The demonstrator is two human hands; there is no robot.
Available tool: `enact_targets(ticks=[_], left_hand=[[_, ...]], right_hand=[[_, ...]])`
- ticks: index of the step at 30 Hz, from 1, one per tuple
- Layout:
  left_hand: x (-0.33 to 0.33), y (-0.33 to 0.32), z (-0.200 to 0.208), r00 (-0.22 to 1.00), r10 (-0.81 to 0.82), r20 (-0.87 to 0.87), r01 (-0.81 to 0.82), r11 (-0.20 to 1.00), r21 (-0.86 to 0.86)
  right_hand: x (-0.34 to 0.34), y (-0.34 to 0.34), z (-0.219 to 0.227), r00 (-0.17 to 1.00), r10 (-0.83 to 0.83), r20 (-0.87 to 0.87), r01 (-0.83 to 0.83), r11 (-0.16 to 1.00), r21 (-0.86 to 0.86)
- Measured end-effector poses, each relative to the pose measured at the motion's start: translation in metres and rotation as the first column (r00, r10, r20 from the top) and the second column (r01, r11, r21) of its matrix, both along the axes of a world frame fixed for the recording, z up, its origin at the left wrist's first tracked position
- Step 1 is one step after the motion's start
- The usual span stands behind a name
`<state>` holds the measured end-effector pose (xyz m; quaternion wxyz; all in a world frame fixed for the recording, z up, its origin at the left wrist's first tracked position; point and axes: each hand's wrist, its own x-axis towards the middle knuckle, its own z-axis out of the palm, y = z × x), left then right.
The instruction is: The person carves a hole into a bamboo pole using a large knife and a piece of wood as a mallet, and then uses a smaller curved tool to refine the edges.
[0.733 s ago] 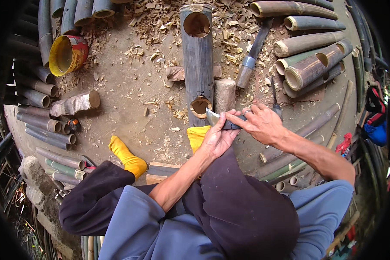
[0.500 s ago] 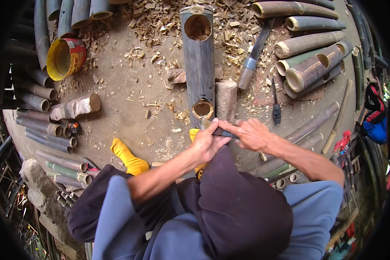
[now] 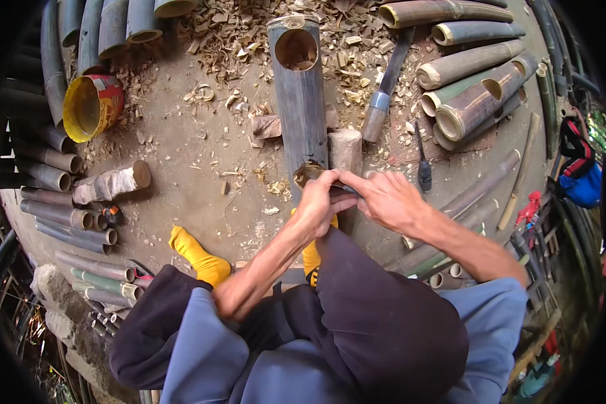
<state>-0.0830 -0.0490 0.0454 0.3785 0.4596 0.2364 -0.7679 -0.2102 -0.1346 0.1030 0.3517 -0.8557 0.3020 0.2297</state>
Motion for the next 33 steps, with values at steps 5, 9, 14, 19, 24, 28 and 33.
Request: enact_targets(ticks=[5, 9, 14, 19, 24, 28, 33], left_hand=[[-0.013, 0.033, -0.018, 0.593, 0.678, -0.434, -0.738, 0.674, 0.044], [-0.041, 0.036, -0.034, 0.270, 0.620, -0.737, -0.857, 0.503, 0.110], [-0.036, 0.032, 0.000, 0.874, 0.454, -0.173, -0.440, 0.890, 0.117], [0.025, 0.022, -0.004, 0.798, -0.596, 0.088, 0.585, 0.802, 0.121], [0.010, 0.026, -0.013, 0.581, -0.679, 0.448, 0.779, 0.624, -0.064], [-0.005, 0.013, -0.001, 0.960, -0.207, 0.190, 0.228, 0.969, -0.096], [-0.014, 0.031, -0.019, 0.732, 0.623, -0.274, -0.660, 0.749, -0.061]], right_hand=[[0.062, -0.027, -0.013, 0.756, 0.654, -0.029, -0.633, 0.718, -0.288], [0.059, -0.039, -0.013, 0.565, 0.823, -0.057, -0.783, 0.513, -0.351], [-0.004, -0.009, -0.021, 0.913, 0.407, -0.027, -0.407, 0.913, -0.007], [0.005, 0.099, -0.044, 0.810, -0.575, -0.117, 0.556, 0.690, 0.464], [-0.012, 0.117, -0.036, 0.763, -0.645, 0.043, 0.625, 0.753, 0.206], [-0.001, 0.022, -0.012, 0.979, -0.179, -0.101, 0.181, 0.983, 0.009], [0.055, -0.030, -0.023, 0.798, 0.601, -0.043, -0.590, 0.766, -0.256]])
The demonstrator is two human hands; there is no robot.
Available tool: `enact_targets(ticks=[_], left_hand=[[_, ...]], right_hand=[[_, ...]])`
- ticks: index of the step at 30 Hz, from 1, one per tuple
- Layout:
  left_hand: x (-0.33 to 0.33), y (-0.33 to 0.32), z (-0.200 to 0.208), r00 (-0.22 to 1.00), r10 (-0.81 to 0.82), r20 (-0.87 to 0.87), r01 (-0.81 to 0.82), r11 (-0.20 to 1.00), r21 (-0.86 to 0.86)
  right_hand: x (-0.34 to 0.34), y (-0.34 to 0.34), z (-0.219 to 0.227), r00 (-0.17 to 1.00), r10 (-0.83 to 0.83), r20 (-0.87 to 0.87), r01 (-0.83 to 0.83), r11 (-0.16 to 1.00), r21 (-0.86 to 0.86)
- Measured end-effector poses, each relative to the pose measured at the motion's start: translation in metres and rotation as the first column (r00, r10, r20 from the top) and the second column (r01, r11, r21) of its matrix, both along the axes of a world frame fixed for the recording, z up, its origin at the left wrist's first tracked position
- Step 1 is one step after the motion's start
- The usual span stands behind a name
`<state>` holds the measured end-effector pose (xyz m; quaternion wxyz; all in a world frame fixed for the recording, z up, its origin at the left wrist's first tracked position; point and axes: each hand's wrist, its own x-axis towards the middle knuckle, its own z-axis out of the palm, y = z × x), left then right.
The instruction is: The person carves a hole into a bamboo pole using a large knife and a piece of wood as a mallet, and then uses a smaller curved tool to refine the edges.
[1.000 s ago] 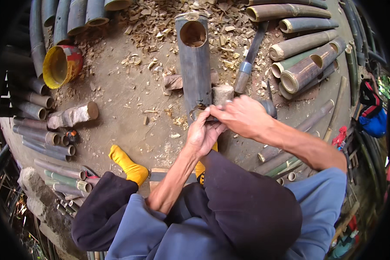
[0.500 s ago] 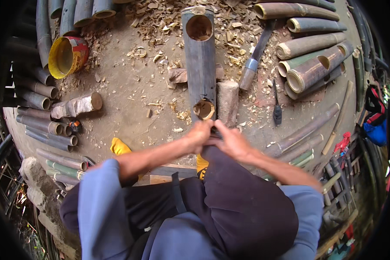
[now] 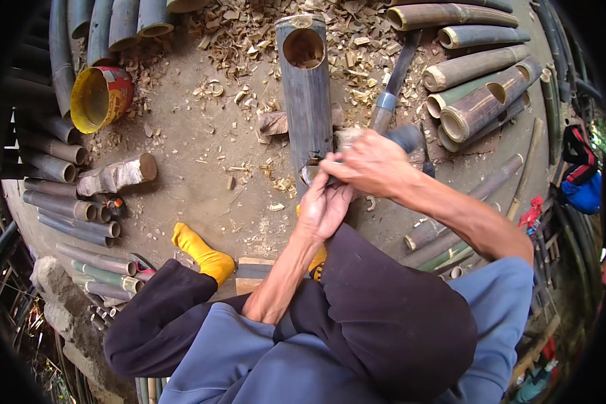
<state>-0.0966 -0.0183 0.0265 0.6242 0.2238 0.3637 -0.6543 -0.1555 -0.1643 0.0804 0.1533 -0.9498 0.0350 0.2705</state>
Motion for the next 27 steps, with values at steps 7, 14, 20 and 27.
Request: enact_targets(ticks=[7, 14, 20, 27], left_hand=[[0.020, -0.024, 0.009, 0.392, -0.865, 0.314, 0.827, 0.480, 0.292], [0.018, 0.005, -0.009, 0.936, -0.320, 0.147, 0.327, 0.945, -0.024], [-0.024, 0.048, 0.011, 0.810, -0.562, 0.169, 0.585, 0.754, -0.298], [0.015, 0.024, 0.054, -0.081, -0.574, 0.815, 0.591, 0.630, 0.503]], right_hand=[[-0.055, 0.066, 0.008, 0.554, -0.820, -0.143, 0.822, 0.512, 0.248], [0.005, 0.019, 0.014, 0.943, -0.317, -0.099, 0.324, 0.944, 0.056], [-0.059, 0.035, -0.002, 0.795, -0.469, -0.384, 0.586, 0.757, 0.289], [-0.026, 0.046, 0.100, 0.628, -0.549, 0.551, 0.683, 0.728, -0.054]])
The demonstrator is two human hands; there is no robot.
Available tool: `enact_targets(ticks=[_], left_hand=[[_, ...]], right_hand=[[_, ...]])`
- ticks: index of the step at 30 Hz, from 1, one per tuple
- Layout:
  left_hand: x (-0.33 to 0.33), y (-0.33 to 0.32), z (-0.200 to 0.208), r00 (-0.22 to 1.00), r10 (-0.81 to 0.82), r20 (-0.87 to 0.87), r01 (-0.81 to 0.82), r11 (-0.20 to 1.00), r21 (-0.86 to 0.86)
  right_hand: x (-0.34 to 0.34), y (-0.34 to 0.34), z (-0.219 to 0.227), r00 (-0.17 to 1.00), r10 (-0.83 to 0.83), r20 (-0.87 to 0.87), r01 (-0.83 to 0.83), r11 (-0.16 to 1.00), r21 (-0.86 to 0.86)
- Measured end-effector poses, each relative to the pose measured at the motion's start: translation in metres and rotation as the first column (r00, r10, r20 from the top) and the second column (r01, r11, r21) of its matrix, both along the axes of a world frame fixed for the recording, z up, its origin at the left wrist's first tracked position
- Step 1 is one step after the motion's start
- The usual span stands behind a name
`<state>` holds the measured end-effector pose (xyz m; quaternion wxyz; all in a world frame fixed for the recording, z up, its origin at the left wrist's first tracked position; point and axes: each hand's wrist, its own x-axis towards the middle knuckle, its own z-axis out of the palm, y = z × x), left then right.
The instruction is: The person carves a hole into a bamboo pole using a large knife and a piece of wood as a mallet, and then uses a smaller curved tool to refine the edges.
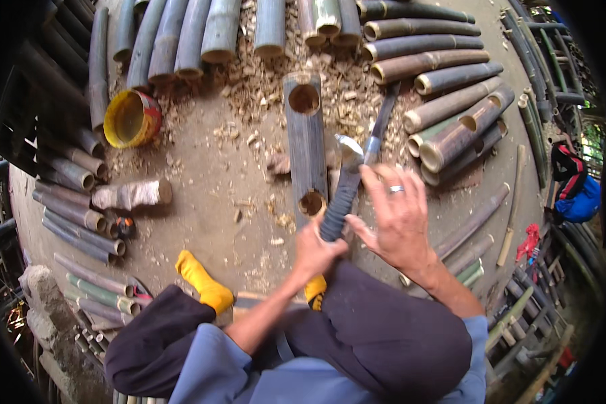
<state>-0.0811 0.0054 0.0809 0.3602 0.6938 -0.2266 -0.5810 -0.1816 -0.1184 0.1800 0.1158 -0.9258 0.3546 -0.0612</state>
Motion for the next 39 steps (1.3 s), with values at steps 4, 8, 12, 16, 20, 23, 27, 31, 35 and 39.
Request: enact_targets(ticks=[4, 8, 12, 16, 20, 23, 27, 31, 35, 39], left_hand=[[0.026, 0.041, -0.009, 0.930, -0.336, 0.150, 0.342, 0.940, -0.011], [0.022, 0.110, -0.030, 0.984, -0.177, -0.009, 0.177, 0.984, 0.002], [0.027, 0.119, -0.032, 0.908, -0.038, 0.418, -0.020, 0.991, 0.133], [0.108, 0.087, -0.021, 0.802, -0.378, 0.462, 0.272, 0.921, 0.280], [0.153, -0.010, 0.005, 0.535, -0.702, 0.470, 0.599, 0.708, 0.374], [0.168, -0.080, 0.008, 0.183, -0.768, 0.613, 0.816, 0.467, 0.342], [0.160, -0.131, 0.000, -0.219, -0.709, 0.670, 0.932, 0.051, 0.359], [0.174, -0.081, -0.004, 0.055, -0.867, 0.495, 0.904, 0.254, 0.343], [0.126, 0.014, -0.002, 0.417, -0.763, 0.495, 0.663, 0.627, 0.408], [0.036, 0.094, -0.007, 0.836, -0.476, 0.274, 0.336, 0.838, 0.431]], right_hand=[[0.003, 0.042, -0.048, 0.719, 0.683, -0.129, -0.603, 0.706, 0.371], [0.034, 0.068, -0.111, 0.548, 0.833, 0.077, -0.716, 0.419, 0.558], [0.068, 0.077, -0.146, 0.549, 0.812, 0.199, -0.747, 0.370, 0.553], [0.095, 0.062, -0.141, 0.691, 0.668, 0.275, -0.637, 0.384, 0.669], [0.093, 0.038, -0.127, 0.913, 0.330, 0.241, -0.384, 0.490, 0.782], [0.087, 0.033, -0.126, 0.913, -0.108, 0.394, -0.187, 0.747, 0.638], [0.102, 0.046, -0.123, 0.692, -0.616, 0.378, 0.022, 0.541, 0.841], [0.091, 0.054, -0.137, 0.917, -0.246, 0.314, -0.159, 0.498, 0.852], [0.064, 0.061, -0.137, 0.934, 0.232, 0.270, -0.346, 0.407, 0.845], [0.034, 0.066, -0.135, 0.676, 0.717, 0.169, -0.527, 0.310, 0.792]])
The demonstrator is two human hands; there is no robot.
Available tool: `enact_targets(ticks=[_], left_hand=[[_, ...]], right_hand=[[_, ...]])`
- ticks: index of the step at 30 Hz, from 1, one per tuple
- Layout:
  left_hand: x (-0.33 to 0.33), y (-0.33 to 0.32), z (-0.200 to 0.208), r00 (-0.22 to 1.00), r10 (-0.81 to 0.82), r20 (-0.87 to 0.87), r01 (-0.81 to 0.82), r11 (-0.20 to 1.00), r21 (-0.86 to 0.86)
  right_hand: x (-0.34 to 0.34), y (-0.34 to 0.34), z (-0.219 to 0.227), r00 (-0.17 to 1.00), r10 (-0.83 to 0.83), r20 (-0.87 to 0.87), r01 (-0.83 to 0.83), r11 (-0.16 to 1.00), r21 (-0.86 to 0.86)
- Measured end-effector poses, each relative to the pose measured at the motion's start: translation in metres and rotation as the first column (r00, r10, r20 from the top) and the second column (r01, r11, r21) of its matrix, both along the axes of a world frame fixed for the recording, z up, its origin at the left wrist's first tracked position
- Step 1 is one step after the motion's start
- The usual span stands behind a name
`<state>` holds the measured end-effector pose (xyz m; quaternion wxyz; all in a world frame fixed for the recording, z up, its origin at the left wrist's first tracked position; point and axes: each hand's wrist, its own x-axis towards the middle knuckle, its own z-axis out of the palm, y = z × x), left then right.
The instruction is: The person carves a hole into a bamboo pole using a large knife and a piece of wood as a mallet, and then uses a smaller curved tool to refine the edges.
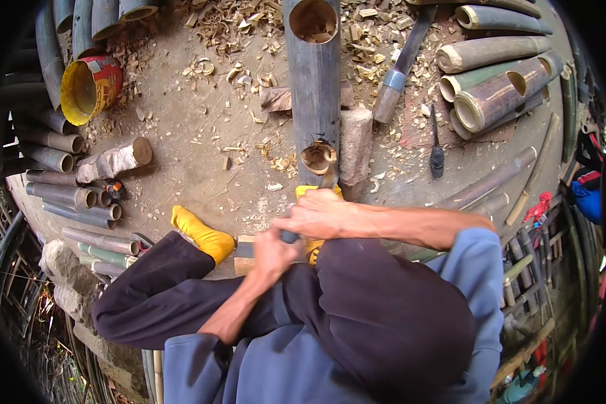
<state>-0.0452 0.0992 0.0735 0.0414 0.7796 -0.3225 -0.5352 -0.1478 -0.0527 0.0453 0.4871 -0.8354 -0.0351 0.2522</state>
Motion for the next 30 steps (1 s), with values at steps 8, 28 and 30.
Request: enact_targets(ticks=[8, 28, 30], left_hand=[[0.132, -0.157, 0.023, 0.502, -0.806, 0.313, 0.863, 0.447, -0.235], [-0.050, -0.007, 0.008, 0.943, 0.328, -0.054, -0.325, 0.943, 0.066], [-0.057, -0.004, 0.008, 0.932, 0.361, -0.033, -0.362, 0.932, -0.035]], right_hand=[[0.054, 0.009, 0.001, 0.367, -0.921, 0.130, 0.905, 0.386, 0.180], [-0.016, -0.007, -0.010, 0.978, 0.188, 0.086, -0.188, 0.982, -0.005], [-0.015, -0.001, -0.009, 0.984, 0.123, 0.132, -0.123, 0.992, -0.013]])
